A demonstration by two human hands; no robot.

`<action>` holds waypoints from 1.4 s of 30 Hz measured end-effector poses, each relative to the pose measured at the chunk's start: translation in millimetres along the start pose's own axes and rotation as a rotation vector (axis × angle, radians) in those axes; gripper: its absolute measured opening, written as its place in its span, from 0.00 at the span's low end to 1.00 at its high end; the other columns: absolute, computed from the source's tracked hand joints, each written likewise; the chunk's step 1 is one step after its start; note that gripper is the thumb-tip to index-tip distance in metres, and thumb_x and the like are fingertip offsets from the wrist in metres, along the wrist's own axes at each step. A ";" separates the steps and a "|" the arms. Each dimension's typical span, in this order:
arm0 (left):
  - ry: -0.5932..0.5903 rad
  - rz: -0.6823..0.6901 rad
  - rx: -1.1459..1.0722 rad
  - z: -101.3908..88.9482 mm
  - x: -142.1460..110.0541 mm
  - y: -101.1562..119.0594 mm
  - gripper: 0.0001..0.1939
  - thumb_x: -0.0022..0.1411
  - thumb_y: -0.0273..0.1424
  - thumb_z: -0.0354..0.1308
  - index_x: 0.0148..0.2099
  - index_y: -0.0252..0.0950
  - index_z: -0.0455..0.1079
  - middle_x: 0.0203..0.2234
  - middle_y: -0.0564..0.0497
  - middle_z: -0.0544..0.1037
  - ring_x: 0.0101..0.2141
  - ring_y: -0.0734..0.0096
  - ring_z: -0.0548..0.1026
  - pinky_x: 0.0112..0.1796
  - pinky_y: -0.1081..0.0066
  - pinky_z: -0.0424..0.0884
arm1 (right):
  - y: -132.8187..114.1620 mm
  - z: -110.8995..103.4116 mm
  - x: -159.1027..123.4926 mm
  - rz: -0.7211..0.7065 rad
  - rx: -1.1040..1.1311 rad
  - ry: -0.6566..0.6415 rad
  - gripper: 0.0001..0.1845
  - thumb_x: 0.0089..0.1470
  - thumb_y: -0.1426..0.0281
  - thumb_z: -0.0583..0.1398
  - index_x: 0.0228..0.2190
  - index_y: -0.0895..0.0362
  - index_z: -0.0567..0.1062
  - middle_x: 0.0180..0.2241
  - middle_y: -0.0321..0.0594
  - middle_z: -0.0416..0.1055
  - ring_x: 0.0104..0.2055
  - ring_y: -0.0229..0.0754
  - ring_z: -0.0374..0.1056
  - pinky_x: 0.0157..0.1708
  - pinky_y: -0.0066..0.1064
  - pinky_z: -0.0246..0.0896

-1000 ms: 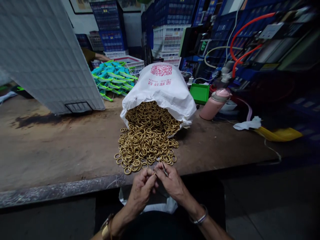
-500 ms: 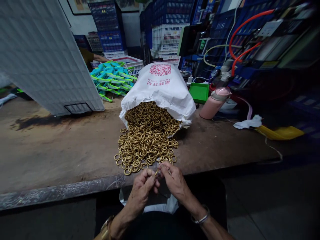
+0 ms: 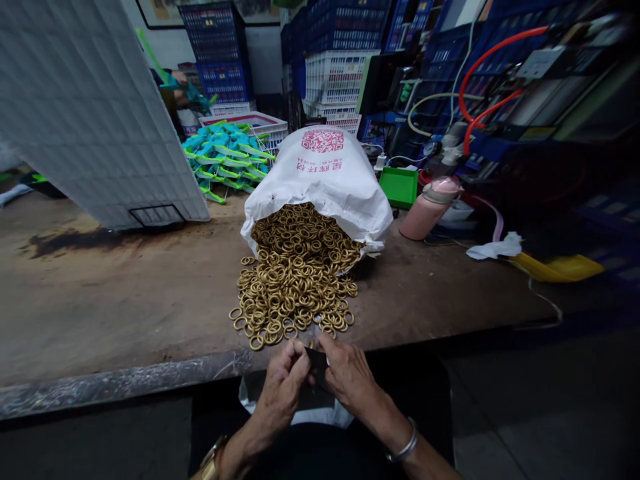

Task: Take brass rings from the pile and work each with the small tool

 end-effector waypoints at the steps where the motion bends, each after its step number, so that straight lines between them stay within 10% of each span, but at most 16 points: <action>1: -0.014 -0.009 0.000 1.3 -1.4 1.5 0.16 0.53 0.44 0.54 0.27 0.35 0.60 0.20 0.55 0.65 0.21 0.78 0.64 0.24 0.76 0.63 | 0.4 0.5 0.1 0.005 -0.014 0.002 0.16 0.38 0.80 0.51 0.33 0.55 0.65 0.26 0.36 0.71 0.28 0.39 0.65 0.25 0.26 0.44; 9: -0.210 -0.096 -0.115 18.4 -20.6 1.6 0.14 0.55 0.41 0.53 0.29 0.33 0.64 0.24 0.50 0.71 0.24 0.74 0.69 0.29 0.72 0.66 | 49.5 -27.9 4.1 0.277 -0.100 0.158 0.15 0.43 0.82 0.49 0.32 0.57 0.67 0.25 0.39 0.72 0.27 0.39 0.66 0.25 0.27 0.44; 16: 0.028 -0.217 -0.392 -8.0 -4.5 -25.2 0.12 0.50 0.36 0.59 0.27 0.32 0.64 0.26 0.49 0.72 0.24 0.75 0.69 0.23 0.76 0.65 | 51.4 -19.4 2.8 0.235 -0.064 0.224 0.08 0.49 0.73 0.54 0.35 0.55 0.66 0.28 0.38 0.73 0.29 0.40 0.68 0.26 0.27 0.46; 26: -0.017 -0.314 -0.641 -3.0 2.5 -42.6 0.13 0.51 0.38 0.56 0.25 0.32 0.63 0.22 0.52 0.70 0.20 0.77 0.67 0.19 0.76 0.63 | 47.0 -17.0 7.6 0.258 -0.103 0.210 0.09 0.47 0.77 0.53 0.33 0.54 0.65 0.28 0.37 0.73 0.28 0.40 0.68 0.25 0.27 0.44; 36: 0.039 -0.132 -0.206 -13.6 11.9 -25.5 0.17 0.51 0.44 0.56 0.32 0.35 0.62 0.14 0.62 0.59 0.12 0.85 0.52 0.14 0.82 0.50 | 2.8 -15.9 6.2 -0.019 0.212 0.189 0.11 0.44 0.78 0.48 0.32 0.55 0.63 0.26 0.37 0.68 0.28 0.39 0.66 0.27 0.27 0.51; 42: 0.108 0.002 0.029 -26.2 10.1 -11.0 0.15 0.52 0.42 0.55 0.25 0.35 0.62 0.15 0.60 0.58 0.16 0.81 0.54 0.19 0.78 0.53 | 1.2 -12.3 10.7 0.050 0.475 0.168 0.05 0.51 0.68 0.50 0.27 0.55 0.63 0.22 0.32 0.63 0.24 0.35 0.59 0.26 0.25 0.52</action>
Point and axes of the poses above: each hand's wrist, its own x-axis towards the middle knuckle, its own z-axis out of the palm, y = z × x, the point moved 10 cm from there along x, towards the middle knuckle
